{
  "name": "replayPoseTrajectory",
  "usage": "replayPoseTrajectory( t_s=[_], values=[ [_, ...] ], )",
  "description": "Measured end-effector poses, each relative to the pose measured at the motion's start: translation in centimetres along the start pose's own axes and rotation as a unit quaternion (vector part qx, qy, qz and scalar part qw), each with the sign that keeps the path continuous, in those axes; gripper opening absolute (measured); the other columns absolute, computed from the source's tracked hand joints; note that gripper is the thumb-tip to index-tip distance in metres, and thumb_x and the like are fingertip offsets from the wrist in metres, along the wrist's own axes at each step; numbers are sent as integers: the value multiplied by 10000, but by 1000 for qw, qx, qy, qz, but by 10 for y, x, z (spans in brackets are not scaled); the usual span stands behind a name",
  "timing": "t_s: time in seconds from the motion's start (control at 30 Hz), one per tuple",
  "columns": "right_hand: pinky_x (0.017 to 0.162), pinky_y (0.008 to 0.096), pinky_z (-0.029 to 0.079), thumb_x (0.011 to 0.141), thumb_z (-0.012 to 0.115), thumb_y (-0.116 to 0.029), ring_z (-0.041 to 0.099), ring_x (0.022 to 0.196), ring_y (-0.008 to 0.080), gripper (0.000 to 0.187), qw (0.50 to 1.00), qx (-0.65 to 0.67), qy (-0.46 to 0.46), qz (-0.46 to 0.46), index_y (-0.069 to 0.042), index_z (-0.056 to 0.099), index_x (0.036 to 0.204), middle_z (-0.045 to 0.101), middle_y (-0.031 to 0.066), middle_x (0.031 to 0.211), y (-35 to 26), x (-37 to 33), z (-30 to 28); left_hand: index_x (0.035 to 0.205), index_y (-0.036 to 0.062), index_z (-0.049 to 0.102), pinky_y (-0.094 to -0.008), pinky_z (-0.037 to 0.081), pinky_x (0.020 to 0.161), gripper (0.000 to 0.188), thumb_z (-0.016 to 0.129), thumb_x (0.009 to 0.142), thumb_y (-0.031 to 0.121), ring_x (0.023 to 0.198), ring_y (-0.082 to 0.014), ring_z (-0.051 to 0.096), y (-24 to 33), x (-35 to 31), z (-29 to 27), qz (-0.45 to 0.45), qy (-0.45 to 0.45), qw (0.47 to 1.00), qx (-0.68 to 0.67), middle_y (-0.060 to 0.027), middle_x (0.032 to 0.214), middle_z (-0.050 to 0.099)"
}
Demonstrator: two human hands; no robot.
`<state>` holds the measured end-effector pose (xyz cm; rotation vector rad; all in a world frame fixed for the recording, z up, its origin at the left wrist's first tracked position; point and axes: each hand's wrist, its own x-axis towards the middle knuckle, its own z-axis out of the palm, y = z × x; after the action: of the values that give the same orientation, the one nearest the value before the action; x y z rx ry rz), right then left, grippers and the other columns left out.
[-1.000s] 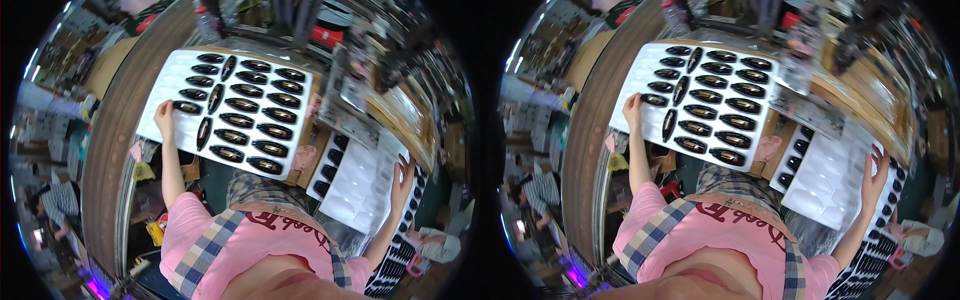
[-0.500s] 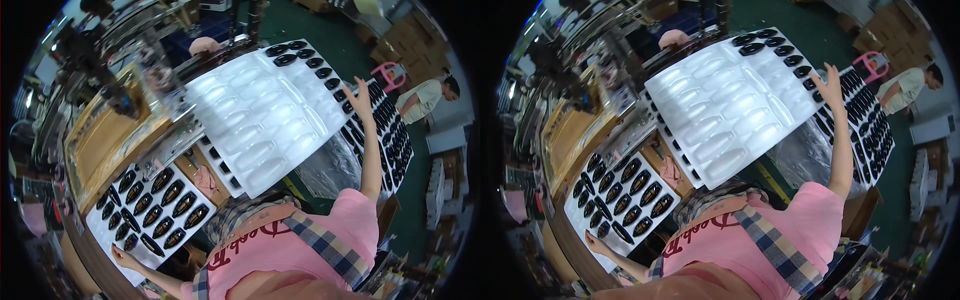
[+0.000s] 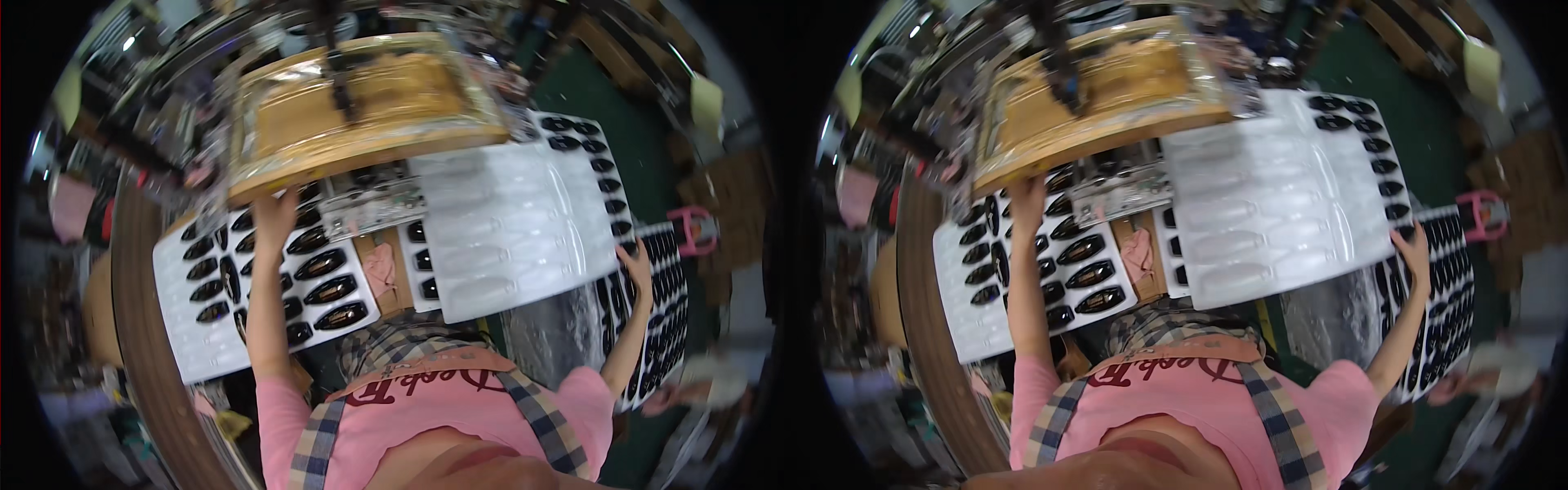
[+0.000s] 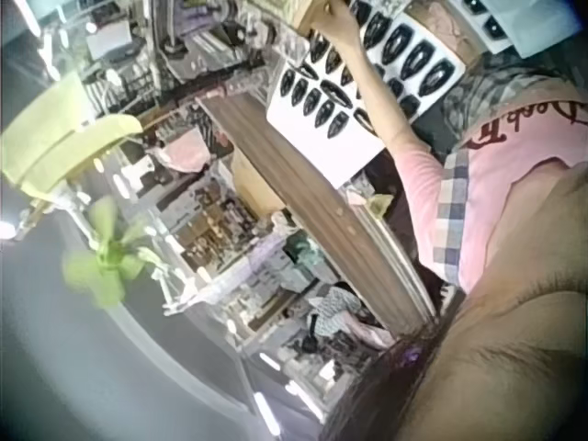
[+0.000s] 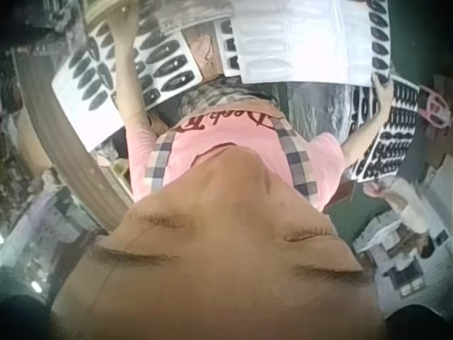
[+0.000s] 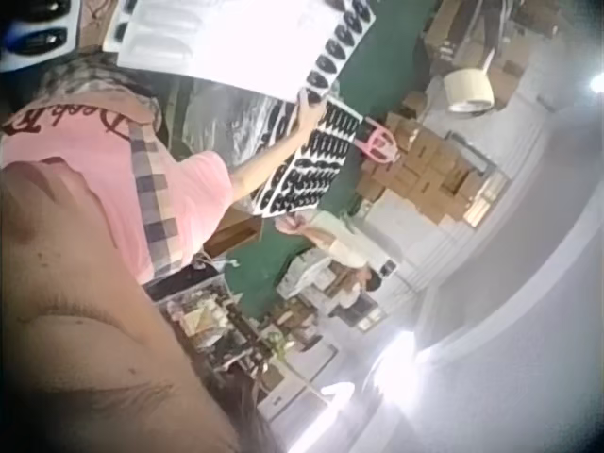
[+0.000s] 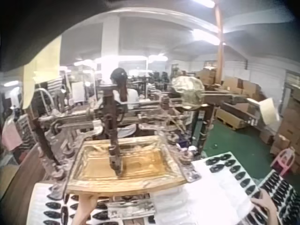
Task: Manually assembling hair clips by inserting them into a specialized tray and applying printed components.
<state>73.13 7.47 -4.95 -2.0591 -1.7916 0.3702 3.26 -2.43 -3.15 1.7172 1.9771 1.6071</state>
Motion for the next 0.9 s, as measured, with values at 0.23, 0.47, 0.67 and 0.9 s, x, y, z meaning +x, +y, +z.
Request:
replayPoseTrajectory(
  t_s=[0.23, 0.47, 0.67, 0.9],
  values=[
    [819, 288, 408, 772, 616, -339, 529, 960, 205, 598, 999, 44, -18, 19, 24, 428, 1209, 541, 187, 1076, -19, -11, -7, 1078, 22, 492, -396, 392, 857, 268, 497, 833, 131, 991, -285, 511, -6, 30, 39, 186, -75, 978, 55, -140, 1052, 544],
    [881, 354, 377, 831, 494, -388, 510, 1020, 349, 538, 997, -66, 33, -28, 24, 457, 1175, 524, 243, 1100, -37, -12, -3, 1099, 35, 482, -386, 409, 842, 274, 503, 833, 97, 984, -255, 517, -16, 68, 44, 101, -89, 985, -106, -114, 1070, 542],
    [891, 355, 365, 872, 413, -347, 485, 1057, 342, 465, 988, -148, 27, -27, 13, 475, 1160, 520, 223, 1119, -43, -9, 0, 1105, 32, 476, -380, 426, 828, 282, 510, 830, 85, 976, -245, 524, -10, 83, 36, -64, -76, 953, -287, -118, 1069, 540],
    [817, 361, 401, 866, 463, -282, 501, 974, 336, 346, 980, -127, 112, -102, -5, 518, 1067, 517, 188, 1089, -76, -15, -2, 1111, 30, 470, -374, 445, 811, 291, 517, 827, 71, 967, -233, 531, 16, 42, 12, -166, -2, 868, -467, -122, 1067, 539]
  ],
)
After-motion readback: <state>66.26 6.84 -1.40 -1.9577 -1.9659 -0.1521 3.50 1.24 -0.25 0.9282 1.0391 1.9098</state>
